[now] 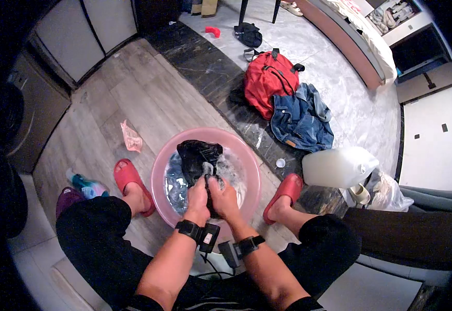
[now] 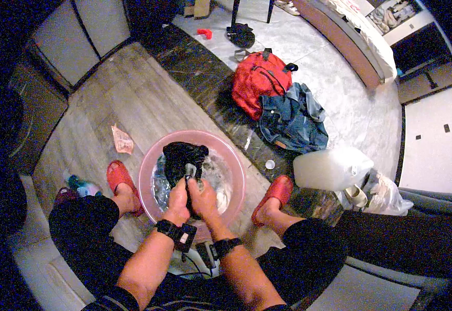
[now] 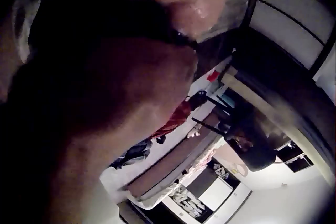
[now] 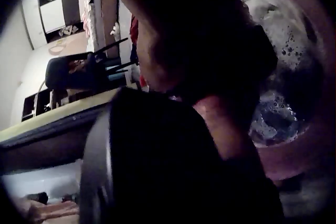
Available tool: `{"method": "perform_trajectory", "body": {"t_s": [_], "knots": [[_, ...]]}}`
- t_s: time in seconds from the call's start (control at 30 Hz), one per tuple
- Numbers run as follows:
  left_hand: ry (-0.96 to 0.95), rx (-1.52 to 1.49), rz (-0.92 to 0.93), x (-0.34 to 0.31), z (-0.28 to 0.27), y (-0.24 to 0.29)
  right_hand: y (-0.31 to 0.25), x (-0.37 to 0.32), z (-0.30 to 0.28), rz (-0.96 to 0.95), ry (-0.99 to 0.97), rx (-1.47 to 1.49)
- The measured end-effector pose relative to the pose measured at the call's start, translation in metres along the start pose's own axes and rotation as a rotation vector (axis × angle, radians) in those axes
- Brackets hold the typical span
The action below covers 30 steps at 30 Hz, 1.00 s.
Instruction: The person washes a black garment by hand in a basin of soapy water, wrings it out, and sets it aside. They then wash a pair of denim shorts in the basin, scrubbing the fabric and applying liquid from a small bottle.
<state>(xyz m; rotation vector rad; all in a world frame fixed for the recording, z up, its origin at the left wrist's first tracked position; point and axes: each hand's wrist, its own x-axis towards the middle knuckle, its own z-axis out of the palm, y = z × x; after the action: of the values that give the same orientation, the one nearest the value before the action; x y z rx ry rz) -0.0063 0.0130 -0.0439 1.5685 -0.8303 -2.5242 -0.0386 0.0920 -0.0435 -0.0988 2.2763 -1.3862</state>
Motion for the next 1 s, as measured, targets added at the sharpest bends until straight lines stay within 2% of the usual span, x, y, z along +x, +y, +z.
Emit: {"method": "perform_trajectory", "body": {"t_s": [0.07, 0.1, 0.13, 0.2, 0.23, 0.37, 0.4, 0.47, 0.5, 0.57, 0.6, 0.67, 0.7, 0.83, 0.93, 1.0], "knots": [[-0.05, -0.162, -0.037, 0.011, -0.006, -0.008, 0.007, 0.014, -0.011, 0.151, -0.078, 0.05], [-0.117, -0.214, -0.109, 0.018, -0.01, -0.01, 0.0, 0.015, -0.018, 0.294, -0.155, 0.339], [-0.133, -0.232, -0.12, 0.025, -0.016, -0.011, 0.013, 0.019, -0.021, 0.363, -0.224, 0.488], [-0.166, -0.268, -0.147, 0.025, -0.013, 0.003, 0.022, 0.017, -0.025, 0.292, -0.252, 0.569], [-0.169, -0.252, -0.119, 0.022, -0.012, 0.006, 0.027, 0.013, -0.025, 0.293, -0.278, 0.574], [-0.293, -0.237, -0.268, 0.027, -0.011, 0.013, 0.03, 0.001, -0.021, 0.315, -0.342, 0.613], [-0.294, -0.214, -0.234, 0.035, -0.012, 0.005, 0.033, 0.002, -0.018, 0.324, -0.346, 0.63], [-0.202, 0.013, -0.12, 0.042, -0.015, -0.008, 0.045, 0.008, -0.012, 0.322, -0.233, 0.474], [-0.229, 0.071, -0.117, 0.047, -0.019, -0.014, 0.053, 0.016, -0.01, 0.3, -0.173, 0.337], [-0.136, 0.222, -0.137, 0.061, -0.025, -0.017, 0.055, 0.027, -0.012, 0.287, -0.038, 0.059], [-0.084, 0.298, -0.15, 0.066, -0.029, -0.017, 0.059, 0.031, -0.012, 0.142, 0.037, -0.107], [-0.067, 0.251, -0.219, 0.063, -0.025, -0.001, 0.069, 0.042, -0.013, -0.155, 0.182, -0.438], [0.013, 0.277, -0.224, 0.065, -0.022, 0.002, 0.055, 0.044, -0.017, -0.112, 0.119, -0.431], [0.246, 0.507, -0.248, 0.09, -0.017, -0.003, 0.058, 0.054, -0.006, 0.064, 0.076, -0.494], [0.219, 0.445, -0.221, 0.142, -0.049, -0.042, 0.069, 0.065, -0.002, 0.159, 0.04, -0.515], [0.284, 0.616, -0.195, 0.137, -0.037, -0.027, 0.081, 0.077, -0.001, 0.166, -0.005, -0.539]]}}
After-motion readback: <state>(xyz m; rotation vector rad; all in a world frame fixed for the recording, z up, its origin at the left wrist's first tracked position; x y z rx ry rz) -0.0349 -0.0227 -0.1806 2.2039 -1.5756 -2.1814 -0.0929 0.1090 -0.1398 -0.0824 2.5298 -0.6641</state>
